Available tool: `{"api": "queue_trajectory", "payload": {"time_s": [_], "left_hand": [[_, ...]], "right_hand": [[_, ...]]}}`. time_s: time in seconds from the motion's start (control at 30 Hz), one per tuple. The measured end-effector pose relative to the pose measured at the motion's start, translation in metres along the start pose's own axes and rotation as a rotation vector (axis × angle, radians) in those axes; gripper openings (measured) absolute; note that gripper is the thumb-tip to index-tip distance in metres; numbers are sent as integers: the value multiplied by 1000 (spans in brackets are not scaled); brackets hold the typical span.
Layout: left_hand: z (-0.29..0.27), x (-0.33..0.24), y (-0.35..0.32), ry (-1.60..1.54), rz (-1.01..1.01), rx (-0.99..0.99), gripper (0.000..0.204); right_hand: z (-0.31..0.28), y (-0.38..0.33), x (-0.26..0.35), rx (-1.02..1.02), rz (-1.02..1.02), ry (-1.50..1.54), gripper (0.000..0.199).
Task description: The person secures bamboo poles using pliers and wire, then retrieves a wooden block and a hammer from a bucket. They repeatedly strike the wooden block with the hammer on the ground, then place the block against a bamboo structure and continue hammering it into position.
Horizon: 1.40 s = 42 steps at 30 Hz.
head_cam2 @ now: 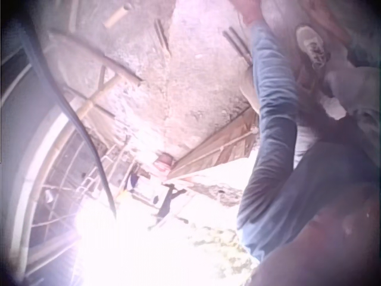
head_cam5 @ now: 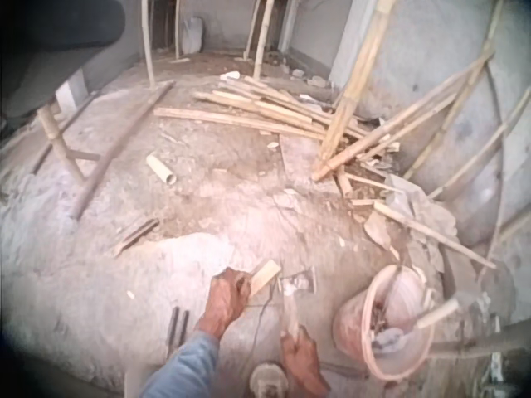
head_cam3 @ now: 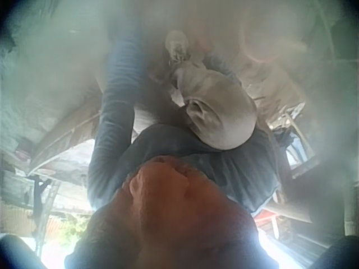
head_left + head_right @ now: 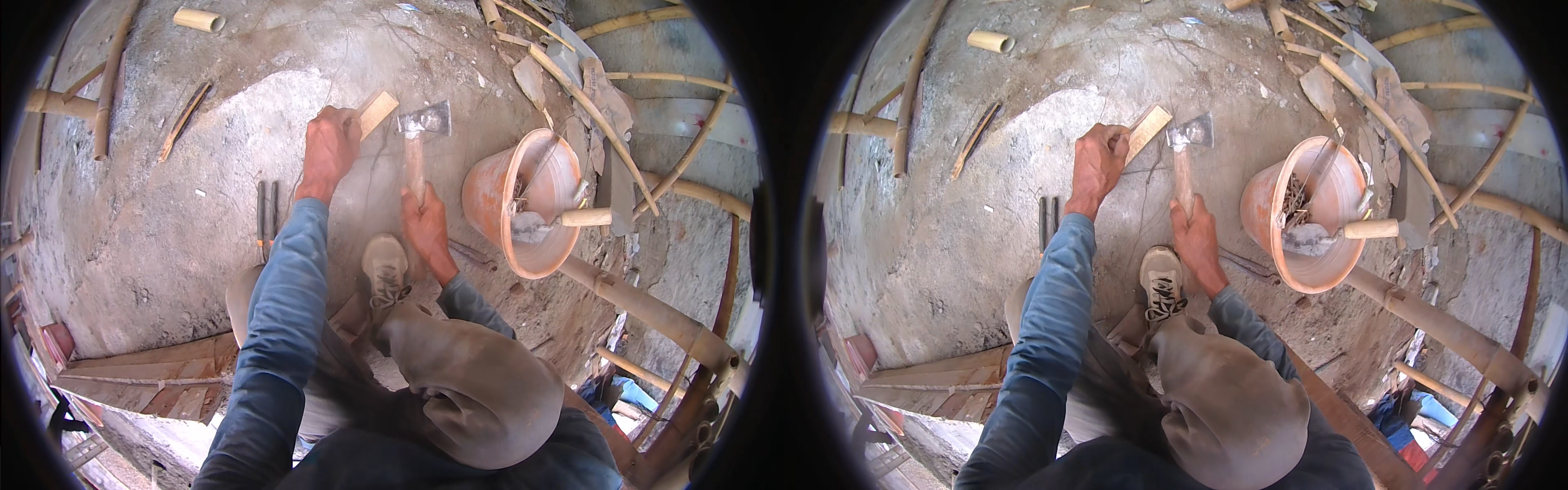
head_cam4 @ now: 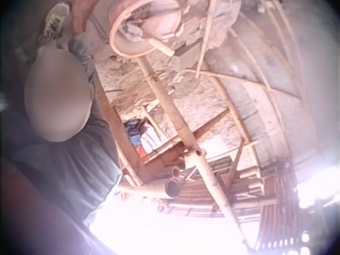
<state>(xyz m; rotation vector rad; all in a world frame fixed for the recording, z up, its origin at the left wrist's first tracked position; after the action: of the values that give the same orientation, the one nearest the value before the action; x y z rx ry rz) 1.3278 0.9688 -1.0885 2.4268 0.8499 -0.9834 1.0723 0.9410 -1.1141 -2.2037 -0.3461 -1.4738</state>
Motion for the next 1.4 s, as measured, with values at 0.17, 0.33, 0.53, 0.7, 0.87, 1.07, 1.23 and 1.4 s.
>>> {"api": "queue_trajectory", "payload": {"time_s": [0.17, 0.33, 0.53, 0.7, 0.87, 1.07, 1.23, 1.4], "left_hand": [[-15, -2, 14, -48, -14, 51, 22], [-22, -14, 21, -40, 22, 45, 21], [-1, -4, 15, -23, 2, 102, 23], [22, 9, 8, -185, -34, 102, 23], [40, 30, 0, -160, -22, 27, 20], [40, 37, -5, -280, -93, 26, 16], [37, 39, -9, -252, -60, -17, 15], [43, 38, -8, -208, -57, 7, 14]], "right_hand": [[4, -4, 6, 23, 24, -10, 40], [4, -7, 11, 24, 96, 49, 39], [3, -6, 21, 21, 36, 43, 38], [9, -5, 5, 56, 108, 79, 39], [21, -5, 10, 112, 125, 21, 36], [17, 2, 46, 128, 14, -87, 39], [24, 6, 60, 121, -36, -201, 40], [24, 7, 65, 138, -140, -267, 35]]}}
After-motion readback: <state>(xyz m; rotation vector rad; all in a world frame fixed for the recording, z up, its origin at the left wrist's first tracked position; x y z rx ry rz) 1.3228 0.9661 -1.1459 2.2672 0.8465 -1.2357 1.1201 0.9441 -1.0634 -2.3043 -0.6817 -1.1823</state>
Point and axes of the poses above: each hand's wrist, its own y-axis towards the middle knuckle, its own z-axis out of the palm, x = y × z, the point moved 10 cm from there along y, towards the middle knuckle, and after that the axes turned 9 degrees about y, right-handed, at the moved point
